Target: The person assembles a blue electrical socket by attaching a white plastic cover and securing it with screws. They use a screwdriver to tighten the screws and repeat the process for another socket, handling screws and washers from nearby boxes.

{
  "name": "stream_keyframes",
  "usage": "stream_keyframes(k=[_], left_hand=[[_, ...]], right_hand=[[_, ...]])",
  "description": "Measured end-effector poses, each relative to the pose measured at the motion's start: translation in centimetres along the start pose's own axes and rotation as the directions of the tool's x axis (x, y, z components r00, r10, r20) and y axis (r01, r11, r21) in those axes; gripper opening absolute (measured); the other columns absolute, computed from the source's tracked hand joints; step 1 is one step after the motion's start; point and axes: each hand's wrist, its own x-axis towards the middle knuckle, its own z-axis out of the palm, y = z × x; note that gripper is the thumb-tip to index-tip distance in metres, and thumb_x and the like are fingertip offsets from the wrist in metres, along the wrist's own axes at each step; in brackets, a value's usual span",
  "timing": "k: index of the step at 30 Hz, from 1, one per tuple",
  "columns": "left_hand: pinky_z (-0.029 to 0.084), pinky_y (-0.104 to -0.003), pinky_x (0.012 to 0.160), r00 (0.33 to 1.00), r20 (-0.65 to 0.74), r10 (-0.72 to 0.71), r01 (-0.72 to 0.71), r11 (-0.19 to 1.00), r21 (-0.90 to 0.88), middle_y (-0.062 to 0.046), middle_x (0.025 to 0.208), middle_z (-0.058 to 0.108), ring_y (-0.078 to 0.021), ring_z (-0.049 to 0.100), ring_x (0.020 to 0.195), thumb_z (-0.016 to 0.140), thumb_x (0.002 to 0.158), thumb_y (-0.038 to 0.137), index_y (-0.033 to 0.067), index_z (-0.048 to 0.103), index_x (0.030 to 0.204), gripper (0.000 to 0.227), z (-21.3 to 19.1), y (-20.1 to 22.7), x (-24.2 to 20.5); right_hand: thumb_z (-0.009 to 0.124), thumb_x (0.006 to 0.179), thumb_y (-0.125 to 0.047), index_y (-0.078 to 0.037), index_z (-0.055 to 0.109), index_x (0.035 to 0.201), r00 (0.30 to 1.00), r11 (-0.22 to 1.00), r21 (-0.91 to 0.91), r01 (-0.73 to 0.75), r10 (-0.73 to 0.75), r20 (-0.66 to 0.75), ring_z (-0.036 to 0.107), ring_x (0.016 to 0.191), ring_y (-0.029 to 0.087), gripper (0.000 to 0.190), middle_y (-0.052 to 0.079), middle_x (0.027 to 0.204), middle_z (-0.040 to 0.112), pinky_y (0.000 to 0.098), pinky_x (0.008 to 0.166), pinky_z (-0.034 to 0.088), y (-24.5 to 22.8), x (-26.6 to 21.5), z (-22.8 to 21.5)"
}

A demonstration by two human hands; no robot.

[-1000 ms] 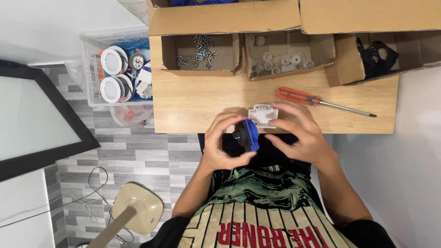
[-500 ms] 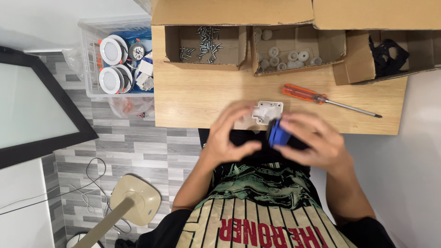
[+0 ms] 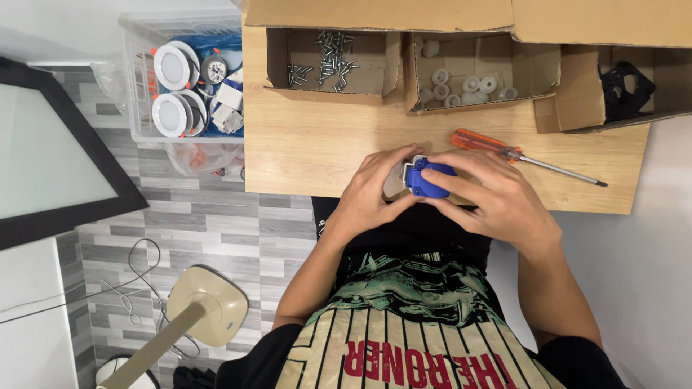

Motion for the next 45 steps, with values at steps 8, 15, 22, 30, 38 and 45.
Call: stream_keyframes(k=[8,15,22,30,38,45], left_hand=[[0.052,-0.053,0.117,1.000,0.029,-0.006,0.006,1.000,-0.002,-0.013,0.142,0.073,-0.0319,0.072,0.131,0.092,0.091,0.023,0.0035,0.057,0.154,0.075,-0.5,0.1,0.2],[0.051,-0.052,0.119,0.998,0.052,-0.022,0.022,1.000,-0.013,-0.011,0.144,0.072,-0.0302,0.071,0.133,0.092,0.091,0.024,0.0052,0.057,0.155,0.075,-0.5,0.0,0.2],[0.047,-0.055,0.121,0.995,0.095,0.008,-0.007,1.000,-0.011,-0.013,0.154,0.065,-0.0349,0.065,0.142,0.093,0.089,0.030,0.0112,0.056,0.157,0.080,-0.9,0.7,0.7],[0.053,-0.048,0.116,0.992,0.038,0.116,-0.119,0.989,0.088,-0.011,0.149,0.068,-0.0325,0.070,0.137,0.089,0.095,0.017,0.0216,0.069,0.149,0.058,0.0,-0.1,0.6],[0.055,-0.050,0.114,0.987,0.003,0.163,-0.162,0.981,0.103,-0.014,0.146,0.072,-0.0347,0.072,0.134,0.088,0.095,0.016,0.0181,0.073,0.143,0.050,0.2,-0.3,0.8],[0.056,-0.052,0.113,0.980,0.013,0.198,-0.197,0.969,0.151,-0.016,0.145,0.071,-0.0357,0.072,0.132,0.085,0.098,0.019,0.0175,0.070,0.147,0.052,0.6,-0.2,0.4]], right_hand=[[0.086,0.092,-0.013,-0.008,0.081,0.127,0.999,0.999,-0.029,-0.033,0.034,0.036,0.075,0.117,0.039,0.036,0.017,0.131,0.075,0.0507,0.100,0.058,0.7,-0.5,0.5],[0.087,0.091,-0.013,-0.008,0.082,0.126,0.999,0.998,-0.039,-0.039,0.040,0.031,0.074,0.118,0.038,0.036,0.017,0.131,0.075,0.0503,0.100,0.057,0.9,-0.7,1.0],[0.093,0.083,-0.017,-0.008,0.076,0.137,0.995,0.987,0.129,-0.098,0.099,-0.002,0.071,0.129,0.047,0.058,0.026,0.145,0.069,0.0572,0.107,0.056,1.2,-1.2,1.9],[0.097,0.080,-0.010,-0.006,0.081,0.127,0.969,0.974,0.207,-0.089,0.133,-0.207,0.076,0.120,0.047,0.049,0.029,0.138,0.073,0.0544,0.101,0.062,3.3,-3.7,4.9],[0.093,0.084,-0.005,-0.004,0.083,0.122,0.966,0.958,0.273,-0.088,0.149,-0.211,0.077,0.118,0.047,0.039,0.031,0.135,0.074,0.0561,0.099,0.062,3.5,-3.5,4.7],[0.091,0.085,-0.006,-0.006,0.080,0.129,0.970,0.955,0.288,-0.072,0.135,-0.203,0.075,0.120,0.049,0.045,0.030,0.136,0.072,0.0578,0.100,0.060,3.1,-3.6,4.4]])
